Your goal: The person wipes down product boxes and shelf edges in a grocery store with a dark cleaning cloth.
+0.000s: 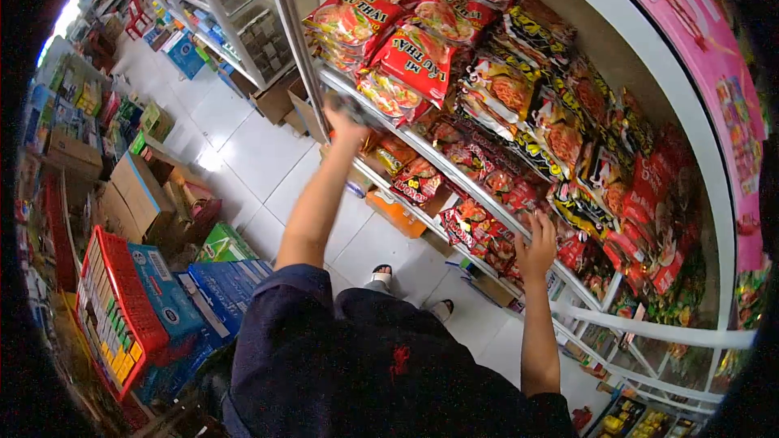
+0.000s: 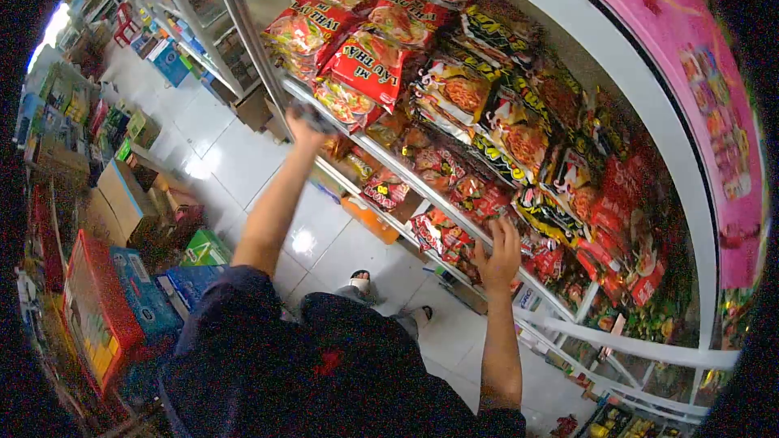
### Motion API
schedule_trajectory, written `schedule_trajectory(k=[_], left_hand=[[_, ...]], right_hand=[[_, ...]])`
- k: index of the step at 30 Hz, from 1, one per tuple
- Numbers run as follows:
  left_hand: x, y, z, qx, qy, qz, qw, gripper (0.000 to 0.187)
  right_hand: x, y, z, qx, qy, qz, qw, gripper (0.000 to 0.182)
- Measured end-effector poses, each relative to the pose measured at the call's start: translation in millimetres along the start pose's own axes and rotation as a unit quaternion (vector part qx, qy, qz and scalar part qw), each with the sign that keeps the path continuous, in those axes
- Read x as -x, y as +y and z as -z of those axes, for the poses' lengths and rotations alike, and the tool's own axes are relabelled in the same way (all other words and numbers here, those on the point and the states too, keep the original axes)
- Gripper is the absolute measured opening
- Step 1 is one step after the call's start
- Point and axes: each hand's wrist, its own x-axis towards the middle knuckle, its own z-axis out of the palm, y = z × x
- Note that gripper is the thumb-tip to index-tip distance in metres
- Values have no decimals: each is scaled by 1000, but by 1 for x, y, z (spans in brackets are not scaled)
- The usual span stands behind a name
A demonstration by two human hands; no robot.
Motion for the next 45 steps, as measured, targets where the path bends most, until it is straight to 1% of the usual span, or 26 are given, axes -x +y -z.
schedule_trajectory(k=[2, 6, 8, 9, 10, 13, 18, 21, 23, 24, 26, 28, 29, 30, 31, 32, 34, 35, 36, 37, 39, 40, 41, 42, 43, 45], left_hand=[[-84, 36, 13, 35, -83, -79, 993, 47], [-64, 31, 1, 0, -39, -49, 998, 54], [-62, 4, 12, 29, -109, -85, 990, 55], [-6, -5, -10, 15, -60, -24, 998, 52], [11, -17, -9, 26, -108, 7, 994, 51], [-18, -78, 43, 64, -101, 49, 992, 53], [67, -128, 34, 97, -89, 243, 961, 45], [97, -158, 39, 89, -112, 272, 952, 43], [130, -166, 36, 58, -98, 276, 954, 43], [137, -175, 42, 5, -85, 249, 965, 61], [101, -209, 111, 2, -325, 259, 910, 53], [154, -213, 104, -165, -141, 180, 959, 43], [160, -210, 116, -313, -250, 171, 900, 42], [167, -203, 124, -451, -348, 157, 807, 41], [182, -213, 128, -542, -296, 49, 785, 47], [210, -197, 108, -468, -226, 194, 832, 53], [177, -209, 144, -664, -292, 95, 682, 56], [194, -196, 121, -666, -293, 95, 679, 56], [232, -170, 71, -827, -311, 93, 458, 49], [262, -151, 34, -927, -305, 85, 202, 45], [303, -148, 22, -761, -552, -3, 340, 39], [331, -153, 6, -650, -611, 173, 417, 37], [360, -152, 4, -470, -681, 262, 498, 33], [400, -156, -11, -350, -709, 328, 518, 33], [430, -157, -15, -237, -753, 276, 548, 32], [451, -162, -21, -235, -841, 53, 485, 33]], right_hand=[[-1, -1, -4, -7, -2, -1, 1000, 39], [0, -2, -7, 8, 16, -3, 1000, 41], [-1, -1, -11, 12, 31, -4, 999, 41], [-1, -1, -11, 17, 30, -5, 999, 41], [0, -1, -10, 20, 26, -7, 999, 41], [1, 1, -13, 28, 42, 11, 999, 39], [0, -1, -13, 30, 44, -6, 999, 38], [10, -5, -20, -84, 82, 12, 993, 33], [40, -24, -33, -114, 27, 82, 990, 38], [45, -43, -29, -172, 3, 111, 979, 39], [68, -56, -43, -209, -41, 68, 975, 47], [82, -56, -69, -414, 9, -176, 893, 54], [85, -50, -88, -619, -7, -364, 696, 67], [64, -57, -73, -699, 54, -431, 568, 61], [50, -49, -74, -688, -19, -403, 604, 57], [48, -41, -76, -675, -90, -375, 629, 54], [73, -18, -122, -686, -118, -402, 594, 44], [95, 1, -168, -723, -138, -374, 564, 44], [106, 11, -192, -757, -158, -343, 533, 43], [84, -5, -146, -709, -132, -355, 595, 38], [77, 4, -134, -822, -103, -418, 372, 29], [75, 9, -130, -865, -65, -426, 256, 28], [71, 16, -139, -812, 29, -519, 267, 28], [80, 48, -164, -901, -50, -395, 174, 28], [56, 39, -128, -773, 50, -568, 276, 29], [59, 68, -122, -816, 115, -492, 282, 29]])
